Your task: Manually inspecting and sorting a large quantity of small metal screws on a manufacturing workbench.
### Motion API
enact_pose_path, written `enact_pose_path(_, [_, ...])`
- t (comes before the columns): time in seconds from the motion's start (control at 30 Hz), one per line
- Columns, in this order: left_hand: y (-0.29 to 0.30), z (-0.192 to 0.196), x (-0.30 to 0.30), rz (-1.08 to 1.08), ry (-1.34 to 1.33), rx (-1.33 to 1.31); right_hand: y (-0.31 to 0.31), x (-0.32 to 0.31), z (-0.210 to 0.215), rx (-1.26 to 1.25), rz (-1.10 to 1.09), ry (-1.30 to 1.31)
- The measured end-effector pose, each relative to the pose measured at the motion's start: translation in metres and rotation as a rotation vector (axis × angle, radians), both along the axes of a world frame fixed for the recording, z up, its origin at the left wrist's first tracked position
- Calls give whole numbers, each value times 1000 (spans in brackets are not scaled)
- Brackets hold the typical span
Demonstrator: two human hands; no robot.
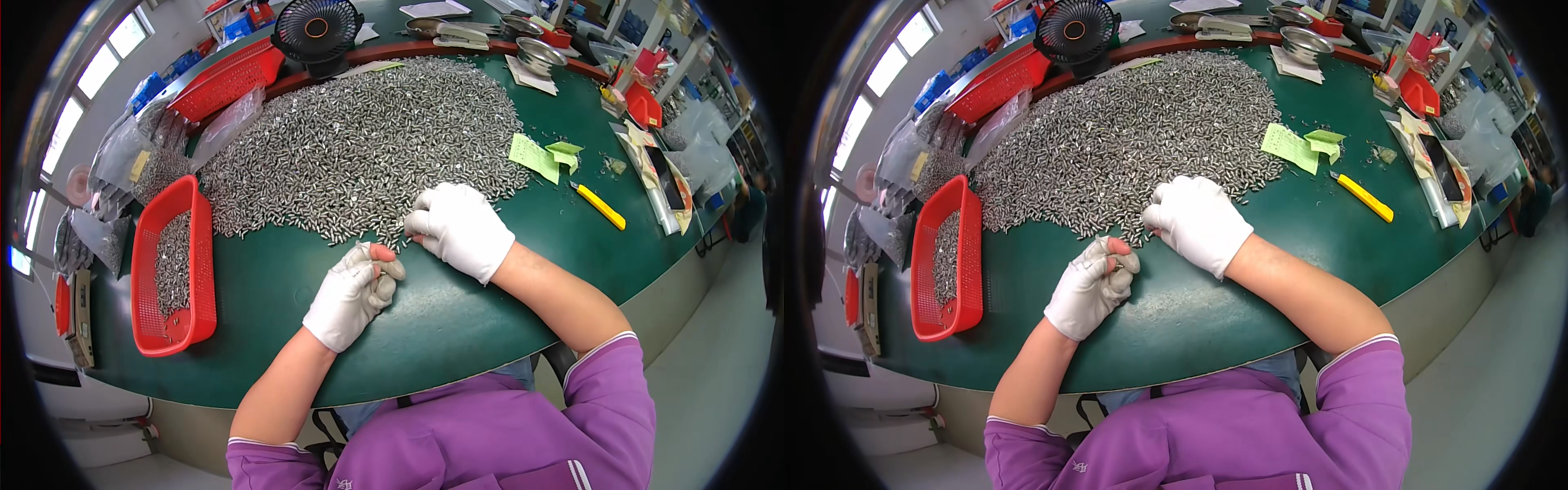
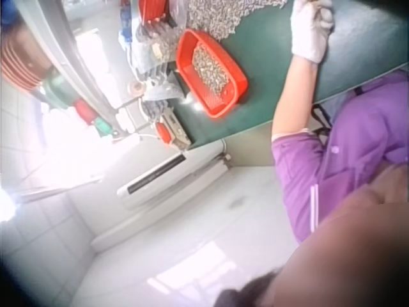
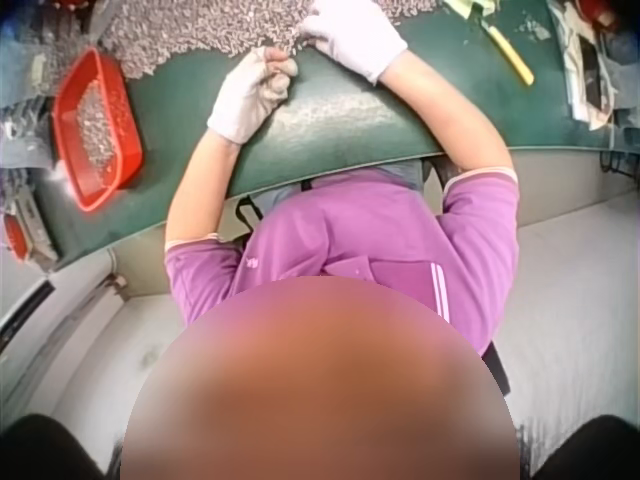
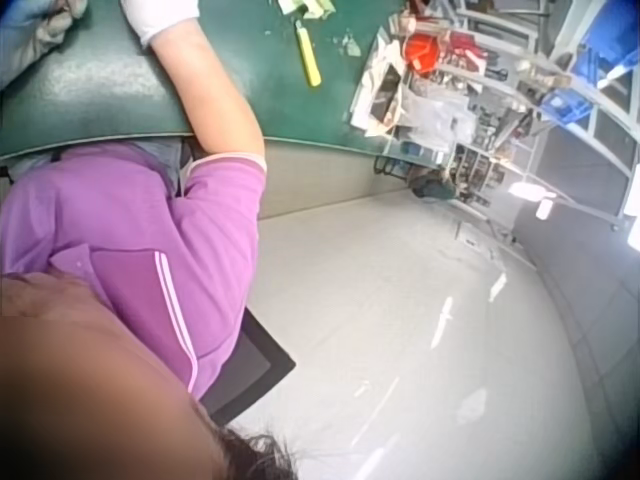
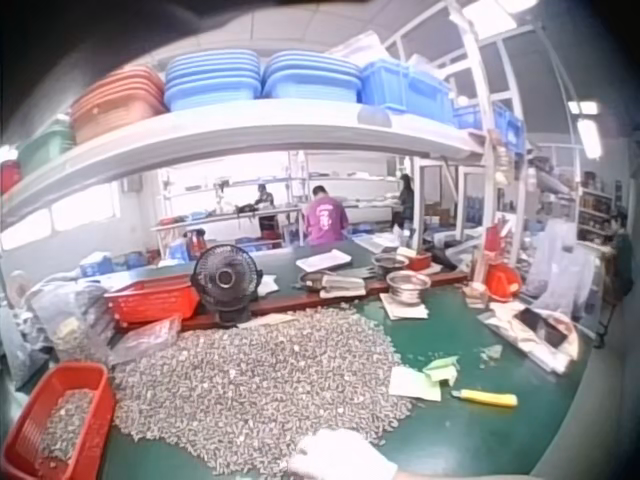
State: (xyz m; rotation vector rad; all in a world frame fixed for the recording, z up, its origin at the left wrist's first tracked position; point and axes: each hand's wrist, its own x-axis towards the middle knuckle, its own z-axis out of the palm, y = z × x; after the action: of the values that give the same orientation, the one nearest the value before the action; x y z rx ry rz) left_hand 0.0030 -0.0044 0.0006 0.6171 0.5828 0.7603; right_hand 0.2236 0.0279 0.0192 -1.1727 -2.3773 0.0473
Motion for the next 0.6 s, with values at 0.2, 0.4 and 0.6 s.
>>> enact_pose_path(0.2, [-1,1,2,25,16,-14,0,-4,2,-24,58,-93])
enact_pose_path(0.4, [-3,8,8,43,35,-28,-7,-6,5,-426,90,426])
enact_pose_path(0.6, [-3,5,6,40,92,-31,-17,-14,6,-632,135,633])
